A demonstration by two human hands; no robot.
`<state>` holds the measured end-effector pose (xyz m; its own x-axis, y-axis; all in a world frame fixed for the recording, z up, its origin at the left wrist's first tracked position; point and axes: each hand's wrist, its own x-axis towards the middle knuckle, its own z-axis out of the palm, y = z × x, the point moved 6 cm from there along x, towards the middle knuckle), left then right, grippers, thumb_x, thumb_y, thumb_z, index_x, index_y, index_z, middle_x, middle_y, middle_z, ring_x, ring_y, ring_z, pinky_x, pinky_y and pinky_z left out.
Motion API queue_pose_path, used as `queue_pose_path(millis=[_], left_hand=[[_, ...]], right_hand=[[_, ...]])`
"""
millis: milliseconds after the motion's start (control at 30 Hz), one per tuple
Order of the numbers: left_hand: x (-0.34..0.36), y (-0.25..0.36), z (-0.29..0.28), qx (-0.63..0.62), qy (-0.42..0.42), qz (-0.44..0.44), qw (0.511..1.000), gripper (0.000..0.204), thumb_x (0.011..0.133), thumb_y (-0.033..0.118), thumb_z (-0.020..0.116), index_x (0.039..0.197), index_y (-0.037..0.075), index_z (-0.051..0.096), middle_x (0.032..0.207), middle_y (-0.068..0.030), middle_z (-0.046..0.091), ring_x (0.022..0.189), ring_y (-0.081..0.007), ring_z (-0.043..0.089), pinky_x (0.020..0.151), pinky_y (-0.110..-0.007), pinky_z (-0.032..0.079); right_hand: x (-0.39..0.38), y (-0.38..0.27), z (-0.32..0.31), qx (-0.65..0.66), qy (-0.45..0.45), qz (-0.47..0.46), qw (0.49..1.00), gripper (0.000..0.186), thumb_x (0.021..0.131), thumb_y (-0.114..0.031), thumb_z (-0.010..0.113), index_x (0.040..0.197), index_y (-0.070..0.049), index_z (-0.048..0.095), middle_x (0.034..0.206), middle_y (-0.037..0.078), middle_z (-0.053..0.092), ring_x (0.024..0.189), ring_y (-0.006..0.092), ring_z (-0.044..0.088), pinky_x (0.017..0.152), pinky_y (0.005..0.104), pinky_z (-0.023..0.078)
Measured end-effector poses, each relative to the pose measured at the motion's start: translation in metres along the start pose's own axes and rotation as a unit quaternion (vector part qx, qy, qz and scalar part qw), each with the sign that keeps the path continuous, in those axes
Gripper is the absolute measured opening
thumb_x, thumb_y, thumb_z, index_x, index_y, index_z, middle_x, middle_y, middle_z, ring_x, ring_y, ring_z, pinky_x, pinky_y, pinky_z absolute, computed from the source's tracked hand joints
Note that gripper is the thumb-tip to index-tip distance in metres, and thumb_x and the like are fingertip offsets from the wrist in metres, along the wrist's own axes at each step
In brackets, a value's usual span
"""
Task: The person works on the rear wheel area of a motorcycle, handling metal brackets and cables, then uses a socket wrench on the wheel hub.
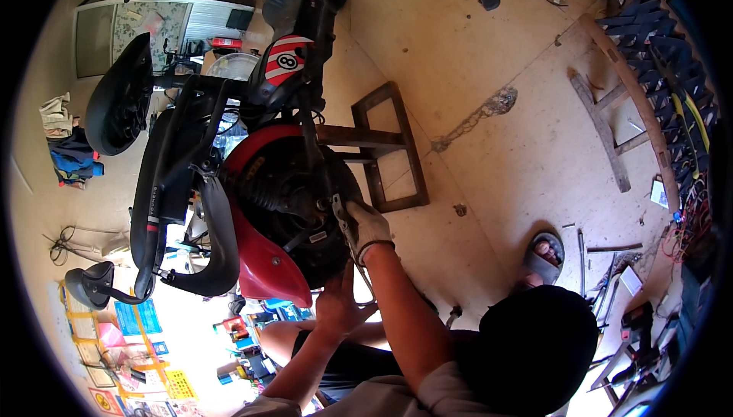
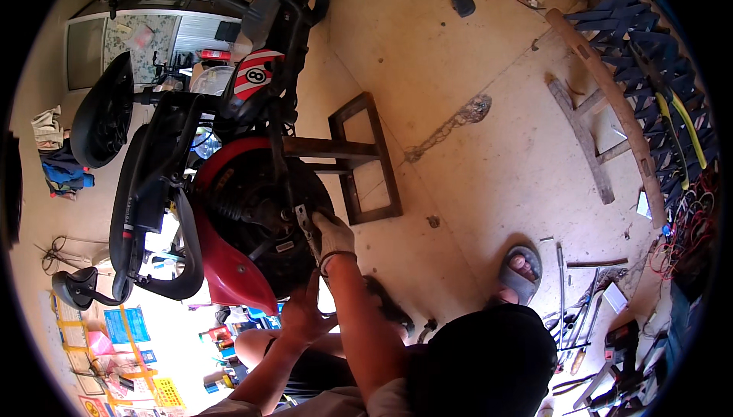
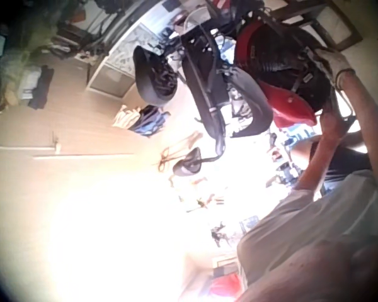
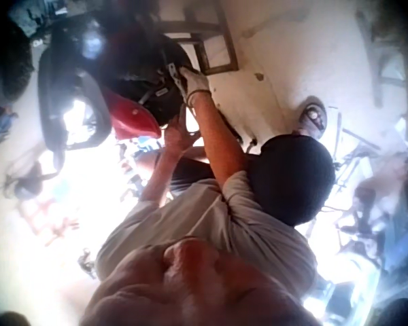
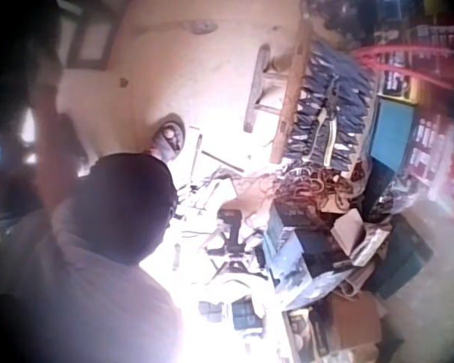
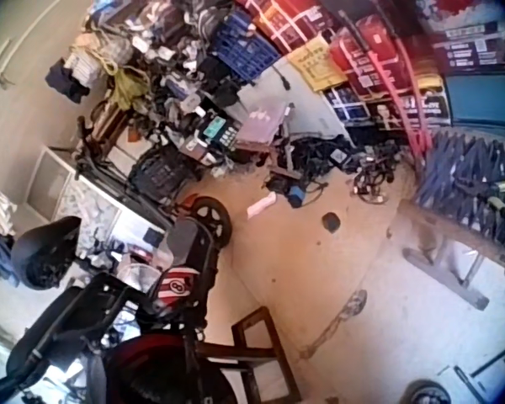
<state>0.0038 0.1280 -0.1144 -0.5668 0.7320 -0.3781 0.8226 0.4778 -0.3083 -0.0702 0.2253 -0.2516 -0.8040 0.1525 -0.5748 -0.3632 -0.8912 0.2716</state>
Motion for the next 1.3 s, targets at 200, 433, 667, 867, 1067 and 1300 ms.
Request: queue_pose_path(millis=[200, 433, 667, 867, 1067, 1300], left_hand=[[-0.008, -0.009, -0.014, -0.094, 0.035, -0.017, 0.995, 0.099, 0.071, 0.043, 0.086, 0.153, 0.002, 0.049, 0.102, -0.0206, 0.071, 0.086, -0.0372, 0.073, 0.067, -0.044, 0.059], [-0.009, 0.002, -0.048, -0.015, 0.063, 0.018, 0.998, 0.083, 0.068, 0.030, 0.075, 0.144, 0.000, 0.059, 0.093, -0.0219, 0.069, 0.075, -0.0387, 0.068, 0.067, -0.047, 0.057], [-0.008, 0.000, -0.048, -0.029, 0.103, -0.009, 0.994, 0.078, 0.069, 0.028, 0.073, 0.141, 0.001, 0.058, 0.085, -0.0232, 0.066, 0.071, -0.0404, 0.067, 0.063, -0.049, 0.056], [-0.004, -0.001, -0.038, -0.071, 0.115, -0.067, 0.989, 0.077, 0.067, 0.019, 0.077, 0.141, 0.007, 0.061, 0.089, -0.0138, 0.071, 0.075, -0.0339, 0.071, 0.068, -0.046, 0.057], [-0.004, -0.004, -0.045, -0.114, 0.143, -0.056, 0.982, 0.073, 0.068, 0.025, 0.076, 0.138, 0.010, 0.062, 0.086, -0.0163, 0.070, 0.073, -0.0385, 0.070, 0.064, -0.048, 0.057], [-0.004, -0.007, -0.026, -0.097, 0.148, -0.071, 0.982, 0.076, 0.068, 0.027, 0.075, 0.141, 0.008, 0.062, 0.094, -0.0225, 0.071, 0.074, -0.0398, 0.071, 0.064, -0.049, 0.058]], right_hand=[[0.000, 0.011, 0.006, 0.009, 0.044, 0.059, 0.997, 0.019, 0.097, -0.021, 0.075, 0.091, -0.004, 0.069, 0.073, 0.007, 0.067, 0.056, 0.0166, 0.062, 0.050, 0.0283, 0.047], [0.004, 0.019, 0.018, 0.048, 0.047, 0.060, 0.996, 0.027, 0.091, -0.021, 0.080, 0.071, -0.008, 0.067, 0.061, 0.003, 0.057, 0.048, 0.0136, 0.051, 0.045, 0.0290, 0.032], [-0.011, 0.008, 0.028, 0.047, 0.067, 0.064, 0.995, 0.017, 0.096, -0.015, 0.071, 0.085, -0.002, 0.071, 0.077, 0.008, 0.065, 0.060, 0.0171, 0.063, 0.049, 0.0294, 0.048], [0.018, 0.002, 0.016, 0.032, -0.051, -0.005, 0.998, 0.029, 0.096, -0.014, 0.074, 0.119, 0.003, 0.070, 0.097, 0.012, 0.071, 0.078, 0.0192, 0.068, 0.068, 0.0297, 0.059], [0.029, 0.015, 0.009, 0.010, -0.021, -0.042, 0.999, 0.047, 0.100, -0.029, 0.073, 0.137, 0.000, 0.064, 0.111, 0.007, 0.070, 0.093, 0.0164, 0.067, 0.083, 0.0293, 0.055], [0.023, 0.002, 0.027, -0.033, -0.075, -0.064, 0.995, 0.050, 0.102, -0.033, 0.070, 0.141, -0.004, 0.062, 0.115, 0.005, 0.069, 0.097, 0.0165, 0.066, 0.084, 0.0288, 0.053]])
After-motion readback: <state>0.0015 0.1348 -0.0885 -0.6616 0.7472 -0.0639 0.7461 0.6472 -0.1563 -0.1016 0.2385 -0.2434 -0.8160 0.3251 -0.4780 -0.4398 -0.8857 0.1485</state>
